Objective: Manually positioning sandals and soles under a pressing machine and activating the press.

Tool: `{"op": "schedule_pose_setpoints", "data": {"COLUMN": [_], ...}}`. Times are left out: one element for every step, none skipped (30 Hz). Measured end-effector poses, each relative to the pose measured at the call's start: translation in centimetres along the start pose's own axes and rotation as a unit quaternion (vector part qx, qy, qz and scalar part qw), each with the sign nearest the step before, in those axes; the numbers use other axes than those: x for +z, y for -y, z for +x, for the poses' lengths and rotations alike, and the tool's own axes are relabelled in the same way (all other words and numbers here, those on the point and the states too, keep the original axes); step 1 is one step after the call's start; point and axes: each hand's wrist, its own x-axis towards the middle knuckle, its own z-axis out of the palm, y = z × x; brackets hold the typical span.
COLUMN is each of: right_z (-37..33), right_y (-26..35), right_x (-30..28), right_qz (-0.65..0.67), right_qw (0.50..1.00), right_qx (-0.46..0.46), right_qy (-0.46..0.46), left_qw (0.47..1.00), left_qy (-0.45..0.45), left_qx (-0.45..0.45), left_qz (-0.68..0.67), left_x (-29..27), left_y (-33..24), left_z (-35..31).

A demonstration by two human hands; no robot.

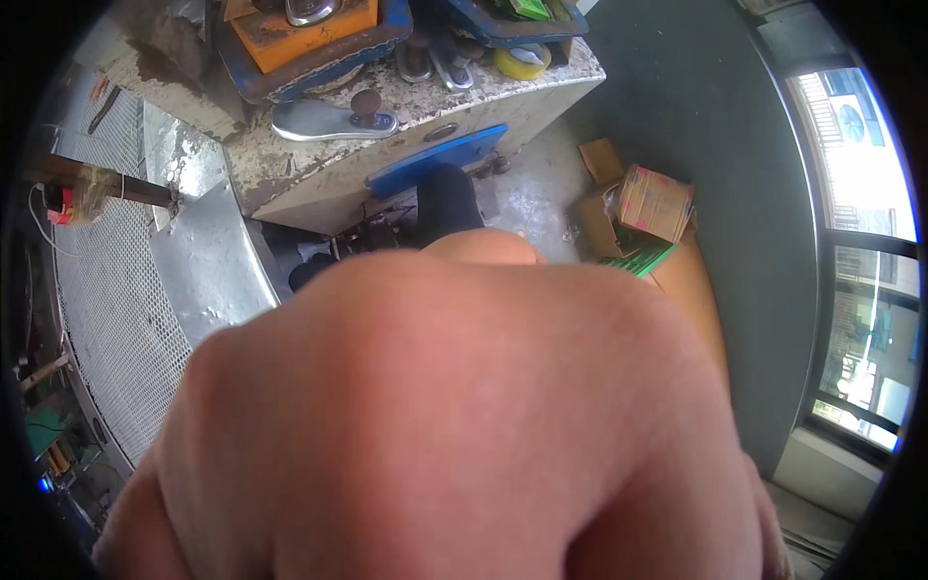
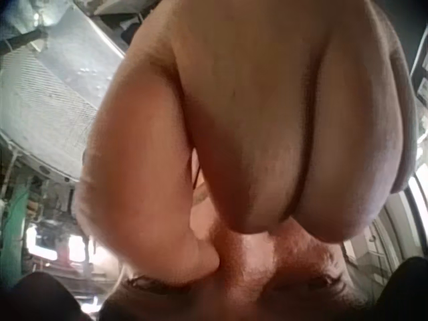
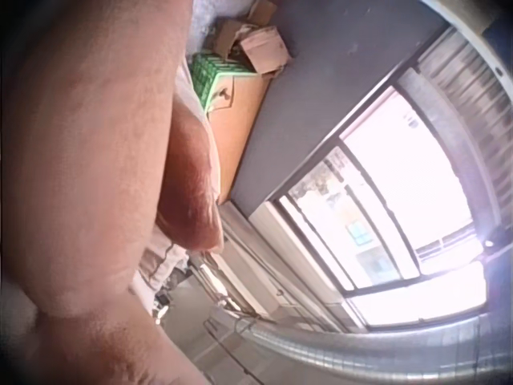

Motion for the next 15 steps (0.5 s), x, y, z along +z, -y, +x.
{"op": "schedule_pose_setpoints", "data": {"right_z": [0.4, 0.5, 0.5, 0.5, 0.6, -0.5, -1.3, -1.1, -1.5, -2.6, -3.0, -3.4, -4.0, -5.1, -6.0], "right_y": [0.3, 1.2, 0.8, 1.5, -1.0, 0.1, -0.1, -0.4, -1.1, -2.0, -2.6, -3.1, -2.5, -2.9, -3.4], "right_x": [-0.3, 0.4, 1.0, 0.7, 1.5, 2.6, 4.0, 3.9, 2.8, 1.0, 0.2, -0.2, -0.6, -0.4, -0.6], "right_qz": [0.013, 0.025, 0.038, 0.032, 0.057, 0.084, 0.092, 0.103, 0.074, 0.048, 0.044, 0.042, 0.036, 0.034, 0.035], "right_qw": [1.000, 1.000, 0.999, 0.999, 0.998, 0.996, 0.995, 0.994, 0.996, 0.996, 0.995, 0.994, 0.997, 0.998, 0.997], "right_qx": [-0.003, -0.007, -0.010, -0.015, -0.021, -0.027, -0.030, -0.033, -0.024, -0.019, 0.000, 0.019, 0.034, 0.059, 0.061], "right_qy": [0.001, 0.002, 0.003, 0.007, 0.009, 0.011, 0.015, 0.020, 0.050, 0.079, 0.087, 0.095, 0.053, 0.017, 0.021], "left_qw": [0.968, 0.967, 0.965, 0.966, 0.959, 0.953, 0.961, 0.959, 0.972, 0.971, 0.968, 0.963, 0.969, 0.967, 0.964], "left_qy": [-0.076, -0.078, -0.057, -0.025, -0.008, -0.014, 0.069, 0.152, 0.064, 0.109, 0.155, 0.159, 0.161, 0.188, 0.214], "left_qx": [0.235, 0.239, 0.254, 0.252, 0.278, 0.295, 0.257, 0.220, 0.179, 0.176, 0.167, 0.202, 0.165, 0.157, 0.147], "left_qz": [-0.032, -0.034, -0.042, -0.052, -0.061, -0.065, -0.080, -0.093, -0.136, -0.118, -0.102, -0.079, -0.091, -0.072, -0.052], "left_x": [-0.9, -3.0, -5.0, -5.7, -8.4, -11.2, -11.3, -11.3, -10.8, -11.2, -10.6, -10.4, -8.5, -8.2, -7.3], "left_y": [-2.0, -3.0, -3.8, -2.3, -3.6, -4.9, -3.3, -2.4, -2.7, -2.1, -1.1, 0.1, 0.1, 1.2, 3.5], "left_z": [3.8, 5.0, 6.3, 9.5, 10.3, 11.1, 11.3, 11.4, 11.8, 11.9, 11.7, 11.1, 10.8, 9.7, 8.0]}}
